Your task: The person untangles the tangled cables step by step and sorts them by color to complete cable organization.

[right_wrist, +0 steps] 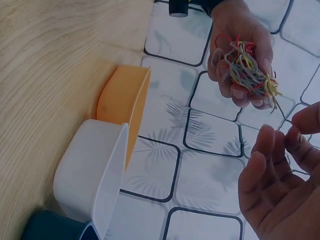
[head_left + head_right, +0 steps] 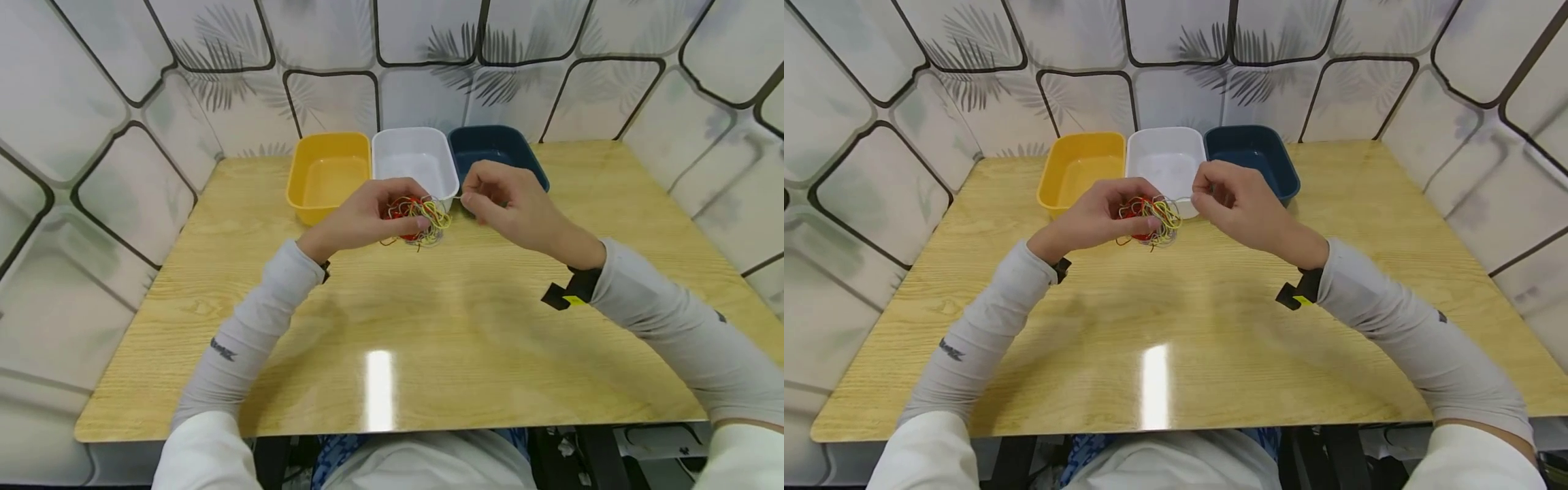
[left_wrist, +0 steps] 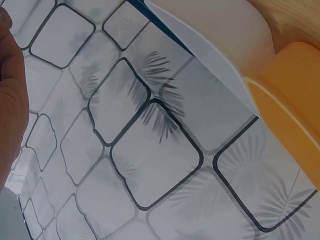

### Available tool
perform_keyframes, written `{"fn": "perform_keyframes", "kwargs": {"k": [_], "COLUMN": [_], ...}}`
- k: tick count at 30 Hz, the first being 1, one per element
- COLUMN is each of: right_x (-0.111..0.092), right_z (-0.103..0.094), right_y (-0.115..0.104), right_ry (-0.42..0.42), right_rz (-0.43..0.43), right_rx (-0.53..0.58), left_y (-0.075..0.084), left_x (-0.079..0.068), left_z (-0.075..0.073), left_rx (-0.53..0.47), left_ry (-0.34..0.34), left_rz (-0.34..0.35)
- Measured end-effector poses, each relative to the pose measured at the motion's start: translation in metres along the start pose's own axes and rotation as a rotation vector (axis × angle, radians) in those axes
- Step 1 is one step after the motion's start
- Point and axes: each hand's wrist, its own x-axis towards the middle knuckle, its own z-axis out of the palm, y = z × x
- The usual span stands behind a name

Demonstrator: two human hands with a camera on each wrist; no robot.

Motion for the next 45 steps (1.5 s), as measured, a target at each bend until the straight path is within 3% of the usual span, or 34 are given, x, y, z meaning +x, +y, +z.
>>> {"fn": "perform_keyframes", "kwargs": {"k": [3, 6, 8, 10, 14, 18, 22, 26, 30, 33, 35, 37, 41, 45], "right_x": [0.004, 0.001, -0.005, -0.011, -0.015, -0.011, -0.011, -0.011, -0.012, -0.015, -0.016, -0.015, -0.006, -0.003], "right_z": [-0.001, 0.001, 0.004, 0.008, 0.015, 0.020, 0.021, 0.018, 0.015, 0.010, 0.006, -0.001, -0.022, -0.035], "right_y": [-0.004, 0.002, 0.009, 0.014, 0.003, 0.006, 0.023, 0.024, 0.023, 0.023, 0.022, 0.021, 0.019, 0.016], "right_ry": [0.043, 0.095, 0.093, 0.060, -0.007, 0.035, 0.074, 0.043, 0.020, 0.036, 0.052, 0.066, 0.194, 0.153], "right_rz": [0.049, 0.110, 0.136, 0.146, 0.075, -0.032, -0.090, -0.088, 0.027, 0.081, 0.037, -0.068, -0.258, -0.221], "right_rx": [0.028, 0.172, 0.277, 0.310, 0.123, -0.196, -0.398, -0.380, -0.150, -0.038, -0.105, -0.245, -0.505, -0.511], "left_y": [0.000, -0.005, -0.010, -0.012, -0.013, -0.012, -0.011, -0.010, -0.008, -0.005, -0.003, -0.002, 0.000, 0.008], "left_x": [0.001, 0.002, 0.002, 0.003, 0.005, 0.007, 0.008, 0.008, 0.006, 0.005, 0.004, 0.003, -0.007, -0.015], "left_z": [0.003, 0.003, 0.003, 0.002, 0.003, 0.006, 0.010, 0.014, 0.015, 0.014, 0.013, 0.012, 0.011, 0.017], "left_rx": [-0.048, -0.079, -0.086, -0.081, -0.042, 0.002, 0.043, 0.065, 0.056, 0.033, 0.013, -0.001, -0.015, -0.057], "left_ry": [-0.031, -0.040, -0.038, -0.050, -0.075, -0.054, -0.039, -0.035, -0.026, -0.025, -0.036, -0.057, -0.070, -0.065], "left_rz": [0.002, -0.009, -0.019, -0.040, -0.085, -0.126, -0.143, -0.121, -0.091, -0.082, -0.088, -0.110, -0.164, -0.157]}}
